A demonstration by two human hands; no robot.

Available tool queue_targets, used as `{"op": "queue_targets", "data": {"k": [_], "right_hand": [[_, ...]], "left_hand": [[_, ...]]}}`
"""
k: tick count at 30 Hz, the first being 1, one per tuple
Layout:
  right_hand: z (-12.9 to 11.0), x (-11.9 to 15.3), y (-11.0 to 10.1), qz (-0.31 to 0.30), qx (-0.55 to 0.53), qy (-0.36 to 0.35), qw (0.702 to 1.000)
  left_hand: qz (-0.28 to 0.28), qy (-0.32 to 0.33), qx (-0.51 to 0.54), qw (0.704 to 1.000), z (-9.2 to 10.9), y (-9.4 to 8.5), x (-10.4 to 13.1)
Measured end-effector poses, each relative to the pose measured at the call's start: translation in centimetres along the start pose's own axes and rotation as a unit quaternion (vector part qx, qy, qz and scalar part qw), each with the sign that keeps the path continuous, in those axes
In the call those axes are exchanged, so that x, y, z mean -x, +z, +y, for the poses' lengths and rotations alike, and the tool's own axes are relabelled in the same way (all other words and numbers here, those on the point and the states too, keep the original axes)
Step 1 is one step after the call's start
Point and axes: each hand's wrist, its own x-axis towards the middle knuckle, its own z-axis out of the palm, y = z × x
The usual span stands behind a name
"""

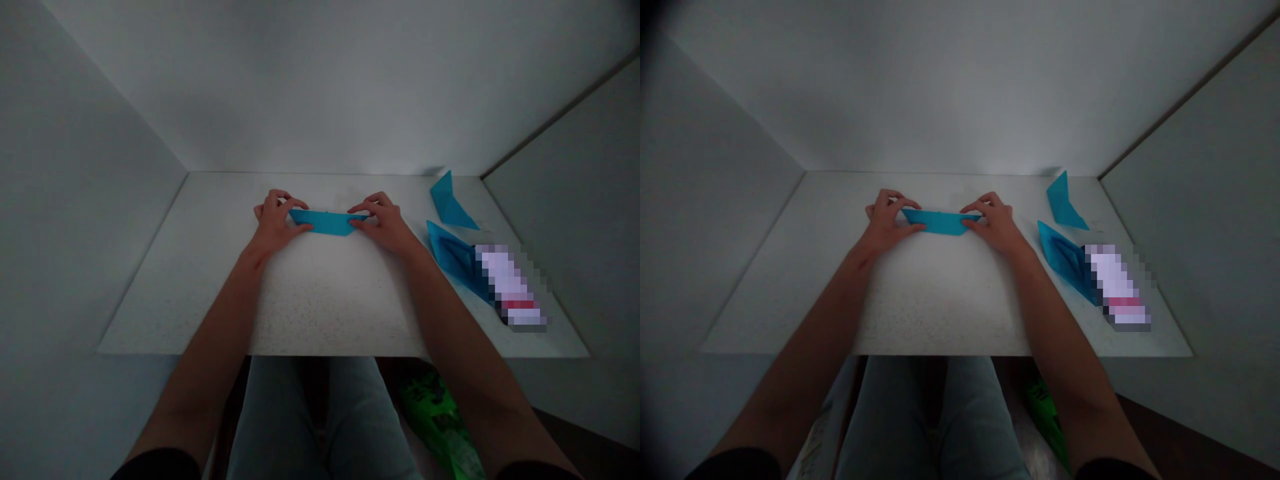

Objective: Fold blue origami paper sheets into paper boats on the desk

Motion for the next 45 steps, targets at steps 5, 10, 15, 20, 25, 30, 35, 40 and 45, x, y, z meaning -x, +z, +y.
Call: {"op": "queue_targets", "data": {"k": [5, 10, 15, 20, 25, 30, 35, 40, 45], "right_hand": [[0.4, 0.1, -0.6, -0.044, -0.065, -0.035, 0.996], [0.2, 0.0, -0.5, -0.077, -0.087, -0.081, 0.990], [-1.3, 0.9, -2.3, -0.013, 0.062, -0.076, 0.995], [0.8, 4.8, -8.1, 0.104, 0.196, 0.016, 0.975], [4.8, 8.4, -12.9, 0.079, 0.297, 0.126, 0.943], [4.8, 11.0, -13.0, 0.158, 0.292, 0.177, 0.926], [3.5, 15.1, -12.2, 0.152, 0.267, 0.210, 0.928], [2.6, 15.9, -11.6, 0.069, 0.266, 0.270, 0.923], [2.6, 15.0, -11.8, 0.080, 0.298, 0.291, 0.906]], "left_hand": [[0.002, 0.048, 0.017, 0.999, 0.6, -0.4, -0.1], [0.058, 0.056, 0.041, 0.996, 1.1, -0.3, -0.1], [0.211, -0.032, 0.087, 0.973, 0.1, 0.0, -0.3], [0.228, -0.037, 0.103, 0.967, -0.6, 0.3, -0.5], [0.228, -0.036, 0.107, 0.967, -0.3, 0.1, -0.4], [0.215, -0.041, 0.117, 0.969, -0.3, 0.1, -0.4], [0.228, -0.052, 0.126, 0.964, -0.6, 0.3, -0.8], [0.217, -0.052, 0.120, 0.967, -0.5, 0.4, -0.9], [0.206, -0.049, 0.120, 0.970, -0.4, 0.3, -1.0]]}}
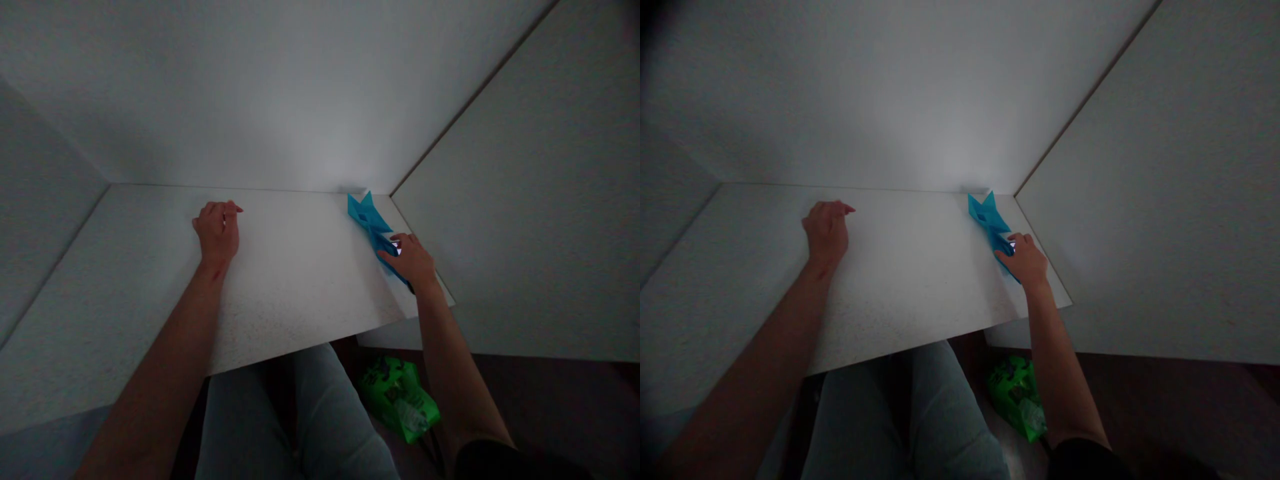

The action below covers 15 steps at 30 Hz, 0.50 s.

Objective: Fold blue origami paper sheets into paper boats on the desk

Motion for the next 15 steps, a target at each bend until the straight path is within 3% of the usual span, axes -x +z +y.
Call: {"op": "queue_targets", "data": {"k": [4, 7, 9, 12, 15], "right_hand": [[0.8, -0.6, -0.6, -0.015, 0.007, 0.021, 1.000], [-0.4, -1.2, -1.0, 0.007, -0.111, -0.009, 0.994], [-3.1, -1.8, -0.8, 0.007, -0.249, -0.048, 0.967], [-9.8, -2.9, 0.9, 0.006, -0.458, -0.109, 0.882], [-17.1, -3.7, 3.6, -0.044, -0.577, -0.129, 0.806]], "left_hand": [[-0.001, 0.005, 0.009, 1.000, -0.1, 0.1, -0.2], [-0.018, 0.012, 0.038, 0.999, 0.2, 0.2, 0.0], [-0.049, 0.010, 0.082, 0.995, 0.6, 0.3, 0.3], [-0.126, 0.031, 0.160, 0.979, 1.4, 0.4, 0.9], [-0.188, 0.058, 0.209, 0.958, 2.1, 0.6, 1.4]]}}
